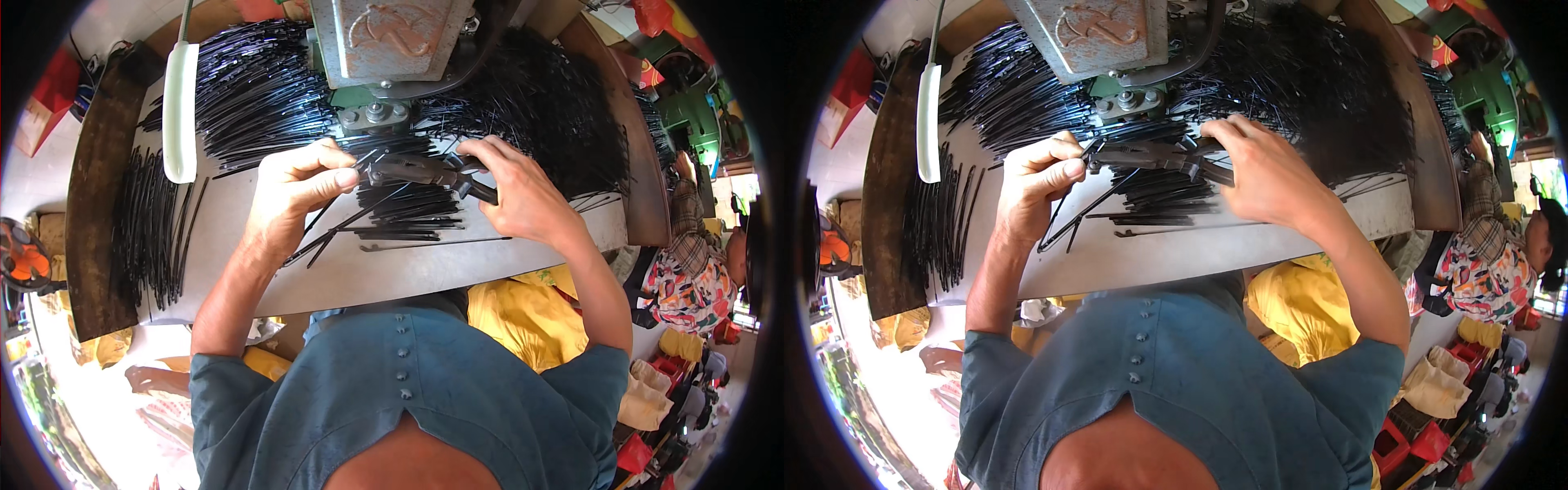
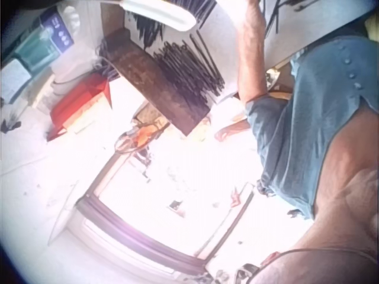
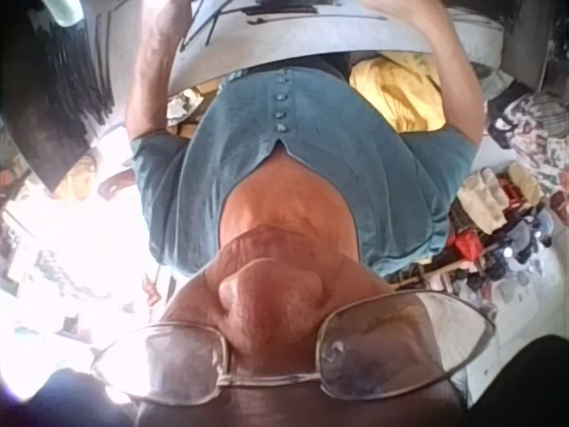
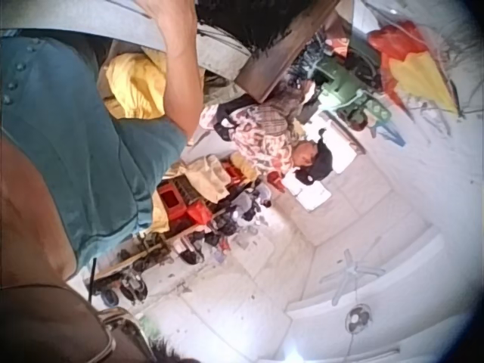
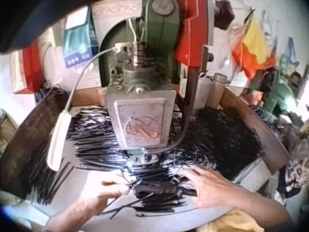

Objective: The person inserts black rods into an industrial machine by hand.

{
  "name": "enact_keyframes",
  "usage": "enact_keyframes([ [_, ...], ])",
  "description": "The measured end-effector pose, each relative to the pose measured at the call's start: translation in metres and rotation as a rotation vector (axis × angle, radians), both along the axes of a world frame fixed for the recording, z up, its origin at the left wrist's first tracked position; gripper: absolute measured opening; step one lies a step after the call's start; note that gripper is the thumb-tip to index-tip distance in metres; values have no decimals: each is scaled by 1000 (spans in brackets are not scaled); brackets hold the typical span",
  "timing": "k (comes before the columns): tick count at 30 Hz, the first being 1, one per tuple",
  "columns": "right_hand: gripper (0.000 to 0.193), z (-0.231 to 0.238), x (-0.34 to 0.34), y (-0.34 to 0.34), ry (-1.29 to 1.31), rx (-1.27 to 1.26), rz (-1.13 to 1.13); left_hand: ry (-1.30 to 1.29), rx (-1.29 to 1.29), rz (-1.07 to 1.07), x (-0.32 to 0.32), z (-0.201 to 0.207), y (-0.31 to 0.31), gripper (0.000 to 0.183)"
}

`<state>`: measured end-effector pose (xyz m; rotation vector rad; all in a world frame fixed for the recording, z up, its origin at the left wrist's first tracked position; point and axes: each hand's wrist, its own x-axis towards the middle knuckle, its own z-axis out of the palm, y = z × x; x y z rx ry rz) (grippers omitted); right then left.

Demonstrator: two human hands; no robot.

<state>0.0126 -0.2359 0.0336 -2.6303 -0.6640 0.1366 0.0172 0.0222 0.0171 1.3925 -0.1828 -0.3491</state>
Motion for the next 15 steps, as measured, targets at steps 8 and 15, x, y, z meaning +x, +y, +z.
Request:
enact_keyframes([
  [8,36,-17,-2,2,-188,49,49,-356,172,22,-3,4,-1,9],
  [15,38,-3,1,8,-370,-160,96,-467,267,58,-7,8,0,9],
])
